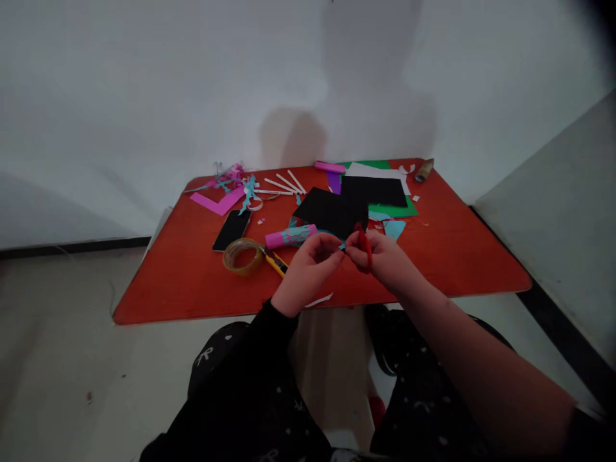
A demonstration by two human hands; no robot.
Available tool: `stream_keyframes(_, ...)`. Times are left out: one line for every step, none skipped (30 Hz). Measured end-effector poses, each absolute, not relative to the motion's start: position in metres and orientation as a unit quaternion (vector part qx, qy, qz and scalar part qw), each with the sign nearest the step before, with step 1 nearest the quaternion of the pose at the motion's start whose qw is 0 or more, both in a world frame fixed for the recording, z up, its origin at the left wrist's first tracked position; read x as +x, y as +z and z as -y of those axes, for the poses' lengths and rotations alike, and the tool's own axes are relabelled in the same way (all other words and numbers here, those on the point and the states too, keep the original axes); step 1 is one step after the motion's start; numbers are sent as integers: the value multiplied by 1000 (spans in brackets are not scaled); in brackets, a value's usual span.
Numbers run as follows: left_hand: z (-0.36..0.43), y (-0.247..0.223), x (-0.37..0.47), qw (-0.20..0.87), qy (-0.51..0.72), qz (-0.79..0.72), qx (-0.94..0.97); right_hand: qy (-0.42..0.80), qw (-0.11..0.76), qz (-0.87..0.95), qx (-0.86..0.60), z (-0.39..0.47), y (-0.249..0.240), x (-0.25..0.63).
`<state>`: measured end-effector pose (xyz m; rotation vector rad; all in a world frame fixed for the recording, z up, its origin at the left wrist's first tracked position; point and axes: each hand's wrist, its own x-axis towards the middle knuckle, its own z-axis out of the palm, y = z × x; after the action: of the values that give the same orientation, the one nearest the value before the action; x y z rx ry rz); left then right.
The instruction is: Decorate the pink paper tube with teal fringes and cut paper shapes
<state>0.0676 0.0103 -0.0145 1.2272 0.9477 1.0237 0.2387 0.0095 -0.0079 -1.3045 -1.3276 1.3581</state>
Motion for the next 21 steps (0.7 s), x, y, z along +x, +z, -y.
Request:
stream_keyframes(-10,-15,68,604,444,-406,523,543,410,523,-514,-9,-8,238)
stream_keyframes(-10,-16,68,607,447,-405,517,548,412,519,-510,-10,-9,238)
stream_keyframes(-10,-16,69,609,450,-406,511,555,415,514,-506,-10,-10,237)
stream_keyframes(-10,-16,69,610,454,-408,506,565,416,507,-501,-10,-11,237)
stream_keyframes(-10,-17,69,612,458,-409,498,575,419,499,-495,-10,-12,236)
stream_keyframes(-10,-17,69,617,461,-409,489,585,423,490,-490,-10,-13,235)
stream_keyframes(-10,-17,69,624,463,-408,479,593,428,481,-484,-10,-15,234)
stream_keyframes(-10,-17,69,633,463,-408,468,600,433,473,-478,-9,-16,234)
stream_keyframes(-10,-18,69,642,461,-408,457,604,438,468,-473,-9,-17,233)
stream_keyframes(-10,-17,69,649,458,-408,450,605,445,463,-471,-9,-18,232)
stream_keyframes(-9,-17,69,652,455,-410,448,604,451,458,-471,-9,-18,232)
stream_keyframes(-9,-17,69,648,452,-413,453,603,456,455,-471,-9,-19,232)
stream_keyframes(-8,-17,70,639,450,-419,463,601,461,453,-471,-9,-20,232)
stream_keyframes(-7,-16,70,627,449,-424,474,599,465,451,-471,-9,-21,232)
stream_keyframes(-7,-16,71,616,448,-430,484,598,467,450,-470,-9,-21,232)
stream_keyframes(-6,-15,71,608,448,-435,491,599,466,451,-470,-10,-22,232)
stream_keyframes(-6,-15,72,603,449,-439,493,599,465,454,-469,-10,-22,232)
stream_keyframes(-6,-15,72,601,449,-441,493,598,462,457,-469,-10,-22,232)
stream_keyframes(-6,-15,72,599,450,-443,492,598,458,461,-469,-10,-22,231)
stream_keyframes(-6,-15,71,596,451,-446,492,599,451,466,-470,-9,-21,231)
stream_keyframes(-7,-15,71,592,453,-451,491,601,441,470,-472,-8,-20,231)
